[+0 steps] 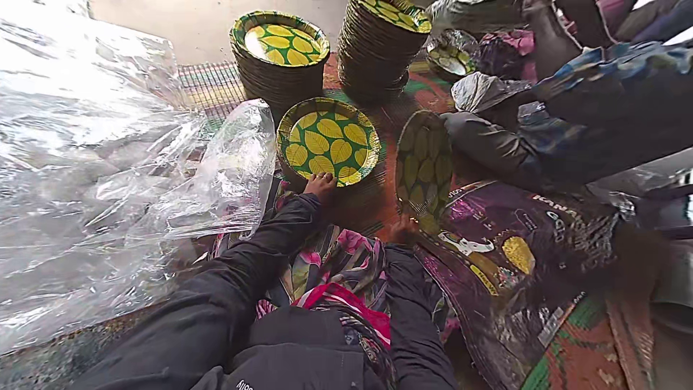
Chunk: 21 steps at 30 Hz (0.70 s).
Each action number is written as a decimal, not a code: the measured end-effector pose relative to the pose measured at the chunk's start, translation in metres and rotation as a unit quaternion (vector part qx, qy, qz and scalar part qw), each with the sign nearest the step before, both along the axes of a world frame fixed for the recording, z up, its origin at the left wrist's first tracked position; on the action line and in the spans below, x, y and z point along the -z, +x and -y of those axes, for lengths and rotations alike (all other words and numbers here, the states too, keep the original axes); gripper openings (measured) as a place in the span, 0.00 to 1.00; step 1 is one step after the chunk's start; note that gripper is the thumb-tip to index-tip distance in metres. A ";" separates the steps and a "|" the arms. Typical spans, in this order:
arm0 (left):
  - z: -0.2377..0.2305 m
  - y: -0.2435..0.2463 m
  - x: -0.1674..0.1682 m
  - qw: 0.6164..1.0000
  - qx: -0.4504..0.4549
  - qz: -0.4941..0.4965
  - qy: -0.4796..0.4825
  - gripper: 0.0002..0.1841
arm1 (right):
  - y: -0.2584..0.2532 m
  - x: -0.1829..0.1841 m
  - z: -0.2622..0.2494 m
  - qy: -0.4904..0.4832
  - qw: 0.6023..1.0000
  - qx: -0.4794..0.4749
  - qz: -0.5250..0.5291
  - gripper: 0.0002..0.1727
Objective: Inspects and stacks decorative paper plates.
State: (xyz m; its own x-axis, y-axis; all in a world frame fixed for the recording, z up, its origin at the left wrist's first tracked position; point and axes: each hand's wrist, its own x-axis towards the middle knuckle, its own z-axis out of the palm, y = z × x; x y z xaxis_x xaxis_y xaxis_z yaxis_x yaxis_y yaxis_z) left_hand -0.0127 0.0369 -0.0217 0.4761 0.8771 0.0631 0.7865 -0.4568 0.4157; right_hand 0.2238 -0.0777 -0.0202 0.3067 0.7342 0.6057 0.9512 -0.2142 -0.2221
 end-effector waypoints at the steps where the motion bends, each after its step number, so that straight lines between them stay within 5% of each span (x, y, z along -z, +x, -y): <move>1: -0.001 0.000 0.000 1.000 -0.001 0.003 0.003 0.21 | 0.000 0.001 -0.003 0.005 1.000 -0.017 0.008 0.21; 4: 0.001 -0.002 -0.009 1.000 -0.011 -0.008 -0.018 0.18 | 0.006 0.009 -0.016 0.010 0.999 -0.036 0.018 0.22; 6: 0.000 -0.003 -0.014 0.999 -0.013 -0.041 -0.020 0.17 | 0.008 -0.004 -0.019 -0.215 0.976 0.007 -0.038 0.26; 8: 0.000 -0.004 -0.015 0.999 -0.018 -0.034 -0.015 0.16 | 0.012 -0.006 -0.028 -0.426 0.901 0.048 -0.066 0.33; 10: -0.002 -0.005 -0.017 0.999 -0.025 -0.017 -0.015 0.16 | 0.017 0.003 -0.033 -0.491 0.866 0.052 -0.080 0.36; 14: 0.003 -0.010 -0.026 0.999 -0.036 -0.013 0.003 0.16 | 0.008 0.007 -0.022 -0.350 0.934 -0.019 -0.063 0.29; 21: 0.010 -0.011 -0.015 0.954 -0.052 0.146 0.256 0.12 | -0.003 0.023 -0.009 -0.080 0.989 -0.128 -0.003 0.25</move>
State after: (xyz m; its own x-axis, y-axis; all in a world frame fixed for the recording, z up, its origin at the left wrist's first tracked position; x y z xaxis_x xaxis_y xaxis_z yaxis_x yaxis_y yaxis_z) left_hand -0.0233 0.0267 -0.0070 0.2854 0.7375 0.6121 0.7226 -0.5851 0.3680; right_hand 0.2204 -0.0691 -0.0428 0.1020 0.8745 0.4742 0.9777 -0.0002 -0.2099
